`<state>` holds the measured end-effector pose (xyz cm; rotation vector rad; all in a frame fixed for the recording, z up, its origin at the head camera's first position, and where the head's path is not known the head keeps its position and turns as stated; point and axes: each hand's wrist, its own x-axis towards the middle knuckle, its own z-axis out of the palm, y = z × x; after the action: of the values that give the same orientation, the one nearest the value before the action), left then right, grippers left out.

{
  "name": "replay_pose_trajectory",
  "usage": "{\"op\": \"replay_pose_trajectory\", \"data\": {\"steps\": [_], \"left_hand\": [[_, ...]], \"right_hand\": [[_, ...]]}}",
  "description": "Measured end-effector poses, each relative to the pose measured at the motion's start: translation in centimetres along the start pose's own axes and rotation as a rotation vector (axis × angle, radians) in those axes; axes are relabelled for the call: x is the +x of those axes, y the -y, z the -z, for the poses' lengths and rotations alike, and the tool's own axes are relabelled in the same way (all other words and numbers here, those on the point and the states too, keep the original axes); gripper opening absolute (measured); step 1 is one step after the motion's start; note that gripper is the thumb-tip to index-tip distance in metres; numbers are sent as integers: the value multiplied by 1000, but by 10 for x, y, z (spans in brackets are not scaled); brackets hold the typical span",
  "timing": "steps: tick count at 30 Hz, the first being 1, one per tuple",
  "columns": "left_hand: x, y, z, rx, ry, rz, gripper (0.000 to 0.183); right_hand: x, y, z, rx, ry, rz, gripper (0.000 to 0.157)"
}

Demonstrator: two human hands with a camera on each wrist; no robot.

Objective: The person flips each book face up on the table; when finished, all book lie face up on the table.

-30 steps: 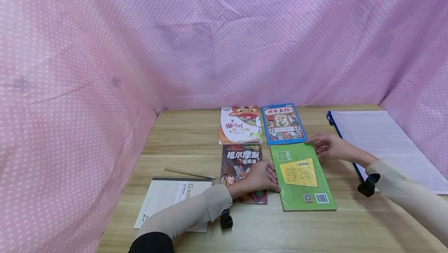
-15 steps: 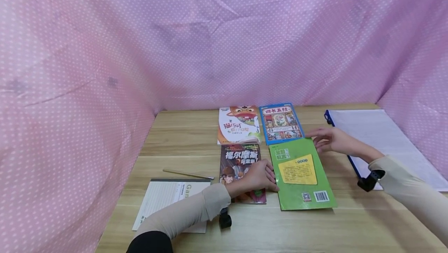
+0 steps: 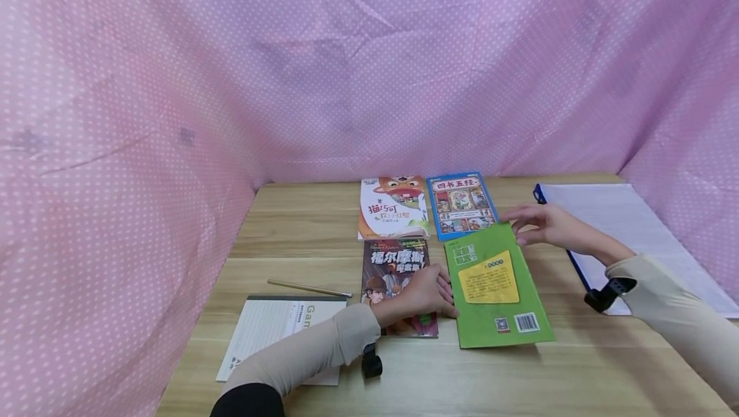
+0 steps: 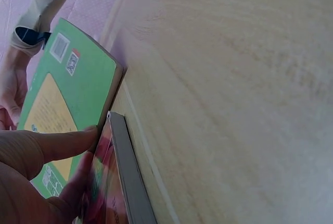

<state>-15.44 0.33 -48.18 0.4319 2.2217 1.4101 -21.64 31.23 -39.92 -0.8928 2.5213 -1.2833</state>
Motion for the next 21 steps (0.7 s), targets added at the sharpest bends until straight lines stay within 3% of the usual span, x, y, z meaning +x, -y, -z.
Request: {"op": "replay_pose_trajectory", "data": {"steps": [6,14,21], "left_hand": [[-1,-3,0,24,-2,10,50],[-1,-7,-1,37,-25,7,49],[-1,-7,-3,25,-34,23,46]], "right_hand": [[6,9,0,21,8,41,47],[15,16,-1,-7,0,-24,48],[23,24,-6,14,11,-13,47]]}}
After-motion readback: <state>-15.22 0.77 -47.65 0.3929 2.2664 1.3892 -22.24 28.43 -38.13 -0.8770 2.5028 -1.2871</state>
